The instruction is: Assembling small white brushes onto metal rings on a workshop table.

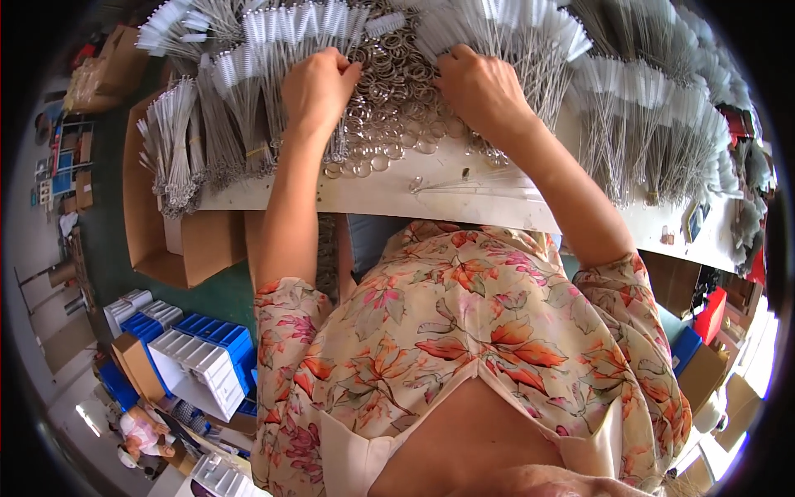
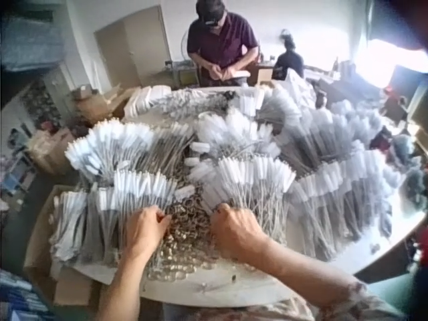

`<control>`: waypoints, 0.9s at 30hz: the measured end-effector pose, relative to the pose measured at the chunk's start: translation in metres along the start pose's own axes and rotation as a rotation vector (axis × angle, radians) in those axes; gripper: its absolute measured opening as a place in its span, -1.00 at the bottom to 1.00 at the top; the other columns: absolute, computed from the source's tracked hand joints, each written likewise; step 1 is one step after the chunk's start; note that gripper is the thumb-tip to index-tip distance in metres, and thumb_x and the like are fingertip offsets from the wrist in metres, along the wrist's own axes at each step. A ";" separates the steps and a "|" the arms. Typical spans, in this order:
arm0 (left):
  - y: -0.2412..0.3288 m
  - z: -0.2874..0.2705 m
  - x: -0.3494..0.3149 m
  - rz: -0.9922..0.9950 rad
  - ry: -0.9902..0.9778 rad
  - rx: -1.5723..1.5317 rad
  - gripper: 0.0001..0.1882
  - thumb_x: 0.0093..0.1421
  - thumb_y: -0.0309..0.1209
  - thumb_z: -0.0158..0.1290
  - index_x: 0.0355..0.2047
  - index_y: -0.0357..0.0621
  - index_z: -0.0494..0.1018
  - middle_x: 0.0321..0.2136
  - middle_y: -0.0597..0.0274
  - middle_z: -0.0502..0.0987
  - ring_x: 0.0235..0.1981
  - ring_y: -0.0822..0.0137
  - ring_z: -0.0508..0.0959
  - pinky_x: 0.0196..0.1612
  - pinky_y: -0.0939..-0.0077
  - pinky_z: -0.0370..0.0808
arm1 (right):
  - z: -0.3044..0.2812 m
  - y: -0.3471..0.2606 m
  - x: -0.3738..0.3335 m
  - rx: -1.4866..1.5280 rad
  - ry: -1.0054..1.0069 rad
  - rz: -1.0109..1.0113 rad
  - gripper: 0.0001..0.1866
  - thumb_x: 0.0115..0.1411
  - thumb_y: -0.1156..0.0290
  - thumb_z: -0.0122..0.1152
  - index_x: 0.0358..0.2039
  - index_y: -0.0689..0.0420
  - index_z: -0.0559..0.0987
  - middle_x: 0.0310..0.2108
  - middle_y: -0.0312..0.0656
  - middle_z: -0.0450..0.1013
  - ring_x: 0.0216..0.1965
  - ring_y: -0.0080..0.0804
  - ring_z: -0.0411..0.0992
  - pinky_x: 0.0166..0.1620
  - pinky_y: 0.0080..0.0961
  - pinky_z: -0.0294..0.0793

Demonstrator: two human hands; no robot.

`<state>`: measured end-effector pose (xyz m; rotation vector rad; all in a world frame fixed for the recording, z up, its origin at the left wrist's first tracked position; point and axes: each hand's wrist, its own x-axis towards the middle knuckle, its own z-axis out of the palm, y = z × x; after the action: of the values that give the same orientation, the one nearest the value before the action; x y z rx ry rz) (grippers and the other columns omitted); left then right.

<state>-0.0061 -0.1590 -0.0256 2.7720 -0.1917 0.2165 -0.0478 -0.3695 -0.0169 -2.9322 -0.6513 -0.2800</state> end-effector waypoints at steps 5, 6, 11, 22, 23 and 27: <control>0.006 0.002 -0.010 0.042 0.035 0.152 -0.82 0.06 -0.29 0.05 -0.47 -0.14 0.49 -0.41 0.11 0.55 -0.38 0.09 0.55 -0.32 0.24 0.46 | 0.000 -0.001 0.015 -0.086 -0.133 0.078 -0.89 -0.10 0.48 0.16 -0.48 0.10 0.59 -0.48 -0.10 0.51 -0.36 -0.17 0.53 -0.39 -0.34 0.52; 0.009 0.001 -0.010 0.056 -0.003 0.181 -0.83 0.08 -0.32 0.00 -0.46 -0.15 0.49 -0.41 0.06 0.54 -0.38 0.05 0.55 -0.30 0.23 0.46 | -0.002 0.000 0.018 -0.067 -0.190 0.147 -0.88 -0.06 0.38 0.15 -0.49 0.09 0.59 -0.49 -0.09 0.51 -0.36 -0.15 0.52 -0.37 -0.32 0.51; 0.002 -0.018 -0.004 -0.063 -0.035 0.001 -0.80 0.16 -0.31 -0.08 -0.35 -0.21 0.34 -0.43 0.05 0.55 -0.39 0.19 0.57 -0.35 0.34 0.49 | -0.009 0.019 0.017 0.332 -0.055 0.229 -0.80 -0.04 0.30 0.12 -0.50 0.17 0.56 -0.52 -0.04 0.49 -0.49 -0.08 0.48 -0.34 -0.36 0.47; -0.111 -0.085 0.014 -0.375 0.220 -0.678 -0.62 0.07 -0.10 0.11 -0.25 -0.13 0.48 -0.55 0.35 0.49 -0.63 0.57 0.36 -0.61 0.63 0.29 | -0.071 0.081 0.001 1.317 0.978 0.388 -0.81 0.17 0.38 0.08 -0.42 0.26 0.50 -0.59 -0.24 0.39 -0.53 -0.54 0.34 -0.37 -0.62 0.37; -0.142 -0.086 0.018 -0.386 0.236 -0.474 -0.54 0.04 0.02 0.08 -0.35 -0.16 0.53 -0.56 0.31 0.52 -0.57 0.51 0.42 -0.51 0.52 0.35 | -0.072 0.110 -0.009 1.452 0.948 0.348 -0.79 0.20 0.37 0.02 -0.39 0.27 0.48 -0.58 -0.21 0.40 -0.53 -0.52 0.37 -0.36 -0.57 0.41; -0.289 -0.070 0.002 -0.171 -0.073 0.314 -0.55 0.06 -0.07 0.06 -0.46 -0.32 0.50 -0.52 -0.09 0.52 -0.46 0.03 0.49 -0.29 0.24 0.39 | -0.085 0.140 -0.049 1.448 0.986 0.512 -0.80 0.22 0.29 -0.05 -0.46 0.12 0.37 -0.54 -0.21 0.38 -0.57 -0.41 0.43 -0.50 -0.50 0.46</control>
<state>0.0328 0.1338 -0.0576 3.0899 0.0689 0.1097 -0.0443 -0.5290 0.0444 -1.2244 0.1130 -0.7013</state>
